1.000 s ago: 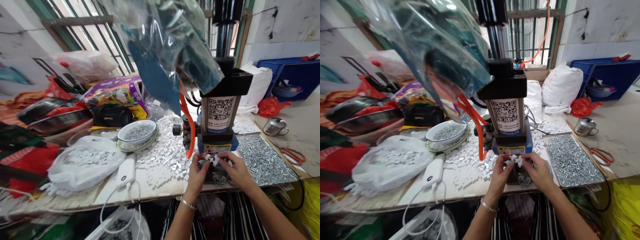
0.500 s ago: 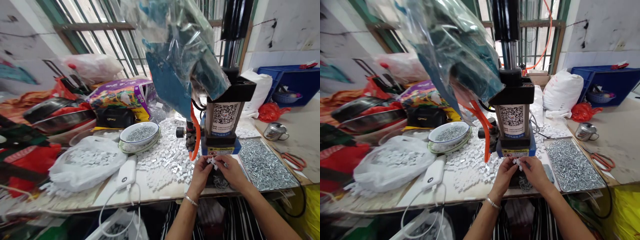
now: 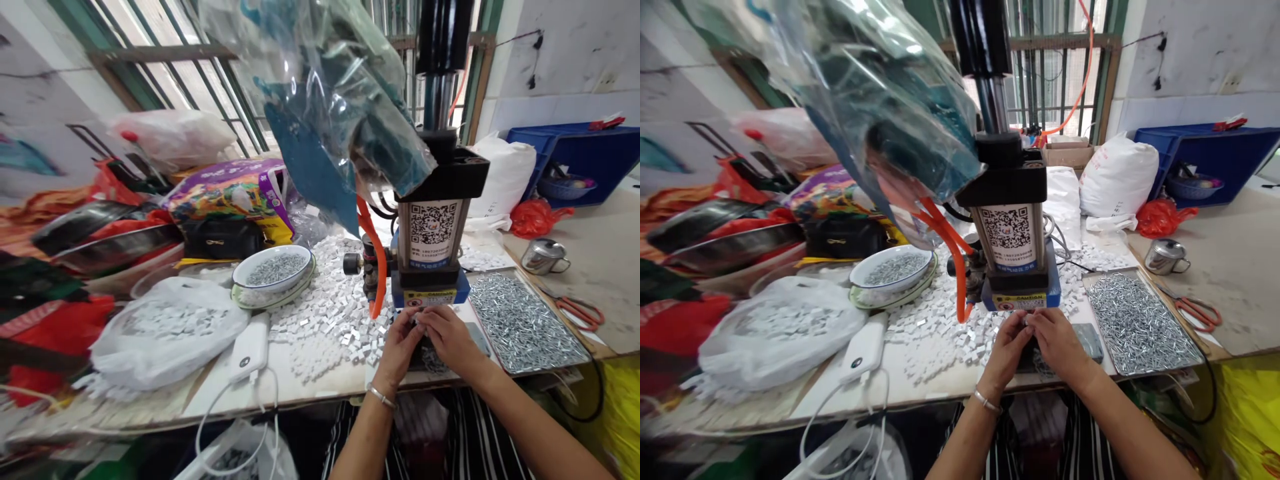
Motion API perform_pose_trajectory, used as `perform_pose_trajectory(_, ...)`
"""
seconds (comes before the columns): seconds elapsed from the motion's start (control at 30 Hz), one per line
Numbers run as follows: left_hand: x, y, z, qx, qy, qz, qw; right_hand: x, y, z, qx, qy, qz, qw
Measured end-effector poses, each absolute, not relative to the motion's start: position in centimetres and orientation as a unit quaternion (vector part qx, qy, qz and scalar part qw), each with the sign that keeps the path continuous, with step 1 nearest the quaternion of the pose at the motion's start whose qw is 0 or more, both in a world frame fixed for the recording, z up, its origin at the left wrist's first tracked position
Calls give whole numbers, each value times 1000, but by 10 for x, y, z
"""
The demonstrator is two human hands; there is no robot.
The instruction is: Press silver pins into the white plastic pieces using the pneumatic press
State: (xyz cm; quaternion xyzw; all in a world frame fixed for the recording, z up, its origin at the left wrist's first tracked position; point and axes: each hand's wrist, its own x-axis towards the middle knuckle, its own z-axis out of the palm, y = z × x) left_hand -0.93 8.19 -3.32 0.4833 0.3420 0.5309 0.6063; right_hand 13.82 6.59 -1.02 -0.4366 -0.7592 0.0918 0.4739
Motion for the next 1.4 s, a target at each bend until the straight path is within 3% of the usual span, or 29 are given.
perform_pose_trajectory(0.4,-3,85,-24,507,381,534,559,149,56,-9,-442,-737,142,492)
perform_pose_trajectory(0.57,-3,81,-19,509,375,520,574,180,34,-34,-501,-702,134,487)
perform_pose_trajectory(0.83,-2,82,-26,523,363,531,560,219,-2,-88,-579,-724,12,374)
perform_pose_trajectory(1.17,-2,82,-26,518,371,527,563,216,-6,-86,-620,-731,-43,282)
perform_pose_trajectory(1.4,-2,83,-25,516,366,527,568,213,-11,-89,-625,-730,-58,271)
